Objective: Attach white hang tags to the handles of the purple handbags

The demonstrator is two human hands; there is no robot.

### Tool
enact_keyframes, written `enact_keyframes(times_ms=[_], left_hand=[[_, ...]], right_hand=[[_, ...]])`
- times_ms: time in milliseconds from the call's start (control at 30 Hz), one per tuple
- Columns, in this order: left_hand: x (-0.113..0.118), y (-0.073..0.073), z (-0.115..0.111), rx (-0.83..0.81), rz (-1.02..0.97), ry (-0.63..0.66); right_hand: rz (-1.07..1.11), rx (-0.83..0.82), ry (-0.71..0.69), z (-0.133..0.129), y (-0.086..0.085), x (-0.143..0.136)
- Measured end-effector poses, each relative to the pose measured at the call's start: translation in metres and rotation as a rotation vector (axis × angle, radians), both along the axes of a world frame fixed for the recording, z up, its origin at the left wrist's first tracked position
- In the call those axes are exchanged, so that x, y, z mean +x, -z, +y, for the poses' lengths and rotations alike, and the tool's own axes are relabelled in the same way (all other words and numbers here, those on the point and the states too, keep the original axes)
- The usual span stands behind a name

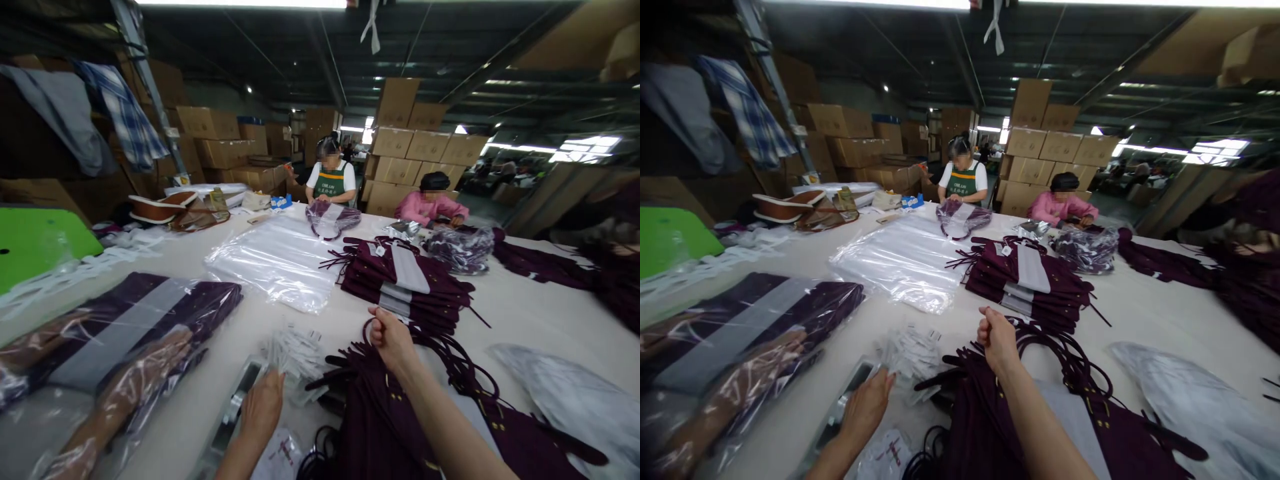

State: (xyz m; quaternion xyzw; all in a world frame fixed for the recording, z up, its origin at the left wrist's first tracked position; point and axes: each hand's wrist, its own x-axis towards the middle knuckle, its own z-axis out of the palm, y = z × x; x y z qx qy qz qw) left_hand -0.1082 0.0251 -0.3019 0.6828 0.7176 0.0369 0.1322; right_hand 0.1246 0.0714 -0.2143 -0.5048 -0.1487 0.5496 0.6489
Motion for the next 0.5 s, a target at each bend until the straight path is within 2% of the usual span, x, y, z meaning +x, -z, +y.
enact_keyframes(times_ms=[67, 100, 133, 200, 267, 333, 433, 500], left_hand=[[0.007, -0.015, -0.005, 0.197, 0.032, 0.061], [0.015, -0.025, -0.009, 0.318, -0.020, 0.099], [0.026, -0.036, -0.013, 0.416, -0.120, 0.151], [0.053, -0.056, -0.024, 0.469, -0.384, 0.295], [0.084, -0.071, -0.038, 0.354, -0.596, 0.454], [0.110, -0.077, -0.056, 0.130, -0.723, 0.548], [0.134, -0.073, -0.080, -0.175, -0.760, 0.571], [0.140, -0.065, -0.091, -0.250, -0.677, 0.603]], right_hand=[[-0.010, 0.014, -0.005, -0.023, -0.013, 0.011], [-0.016, 0.021, -0.006, -0.036, -0.017, 0.014], [-0.020, 0.028, -0.009, -0.049, -0.020, 0.014], [-0.025, 0.036, -0.009, -0.076, -0.022, 0.013], [-0.021, 0.035, 0.023, -0.103, -0.021, 0.011], [-0.014, 0.020, 0.070, -0.128, -0.017, 0.012], [-0.055, -0.041, 0.152, -0.169, -0.003, 0.024], [-0.171, -0.148, 0.186, -0.200, 0.012, 0.036]])
